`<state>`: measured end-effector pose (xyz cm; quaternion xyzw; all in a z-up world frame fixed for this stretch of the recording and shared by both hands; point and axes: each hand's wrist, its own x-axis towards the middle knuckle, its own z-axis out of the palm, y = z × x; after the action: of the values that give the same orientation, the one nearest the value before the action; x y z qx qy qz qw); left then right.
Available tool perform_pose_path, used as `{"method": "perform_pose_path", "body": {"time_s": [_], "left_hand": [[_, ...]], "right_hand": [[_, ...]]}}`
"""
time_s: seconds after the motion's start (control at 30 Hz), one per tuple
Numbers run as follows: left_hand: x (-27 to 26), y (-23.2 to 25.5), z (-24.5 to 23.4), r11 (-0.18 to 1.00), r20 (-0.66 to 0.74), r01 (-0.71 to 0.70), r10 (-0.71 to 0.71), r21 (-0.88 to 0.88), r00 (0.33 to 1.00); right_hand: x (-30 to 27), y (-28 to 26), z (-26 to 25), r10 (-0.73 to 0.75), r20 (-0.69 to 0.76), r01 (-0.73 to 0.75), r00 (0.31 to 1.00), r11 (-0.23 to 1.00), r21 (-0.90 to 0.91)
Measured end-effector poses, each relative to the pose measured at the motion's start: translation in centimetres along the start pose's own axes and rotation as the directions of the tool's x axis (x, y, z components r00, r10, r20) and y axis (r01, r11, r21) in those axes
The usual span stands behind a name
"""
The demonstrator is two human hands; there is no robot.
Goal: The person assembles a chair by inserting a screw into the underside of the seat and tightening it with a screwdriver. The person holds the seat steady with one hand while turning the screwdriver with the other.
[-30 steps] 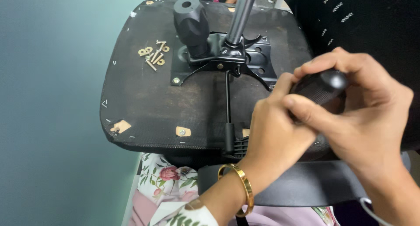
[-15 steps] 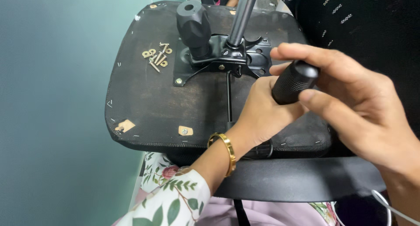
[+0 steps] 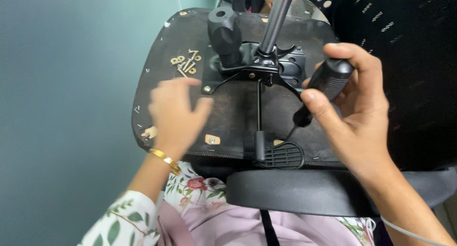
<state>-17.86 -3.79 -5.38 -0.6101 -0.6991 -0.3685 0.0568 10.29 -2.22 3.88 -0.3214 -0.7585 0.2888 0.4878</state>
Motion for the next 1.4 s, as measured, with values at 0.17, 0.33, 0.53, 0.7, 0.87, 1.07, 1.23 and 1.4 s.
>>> {"method": "perform_pose_path", "body": {"time_s": [0.17, 0.33, 0.53, 0.7, 0.87, 1.07, 1.23, 1.4], "left_hand": [[-0.8, -7.9, -2.2, 0.857, 0.097, 0.497, -0.51, 0.133, 0.854], [-1.8, -8.6, -1.1, 0.526, 0.394, 0.836, -0.743, -0.156, 0.541], [-1.2, -9.8, -1.1, 0.535, 0.443, 0.845, -0.761, 0.015, 0.474], [-0.7, -11.9, -0.4, 0.589, 0.515, 0.788, -0.738, 0.177, 0.436], [-0.5, -13.9, 0.1, 0.689, 0.611, 0.674, -0.661, 0.265, 0.436], [0.6, -14.3, -0.6, 0.739, 0.683, 0.554, -0.631, 0.383, 0.369], [1.1, -14.1, -1.1, 0.762, 0.734, 0.51, -0.599, 0.399, 0.321], [2.1, -13.6, -1.0, 0.83, 0.789, 0.361, -0.536, 0.426, 0.3]], "right_hand": [[-0.2, 1.3, -0.2, -0.075, 0.045, 0.074, 0.996, 0.997, 0.011], [-0.4, 1.7, -1.8, -0.082, 0.089, 0.09, 0.993, 0.992, -0.091], [0.4, 1.5, -0.8, -0.044, 0.112, 0.06, 0.993, 0.988, -0.142], [1.4, 0.4, 0.0, -0.147, 0.093, 0.163, 0.985, 0.966, -0.202], [3.3, -2.1, 1.7, -0.188, 0.174, 0.242, 0.967, 0.891, -0.385], [6.5, -4.6, 7.6, -0.165, 0.357, 0.316, 0.919, 0.849, -0.423], [7.4, -5.3, 12.3, -0.041, 0.629, 0.37, 0.776, 0.837, -0.402], [7.3, -5.2, 15.4, -0.012, 0.714, 0.414, 0.7, 0.821, -0.393]]}}
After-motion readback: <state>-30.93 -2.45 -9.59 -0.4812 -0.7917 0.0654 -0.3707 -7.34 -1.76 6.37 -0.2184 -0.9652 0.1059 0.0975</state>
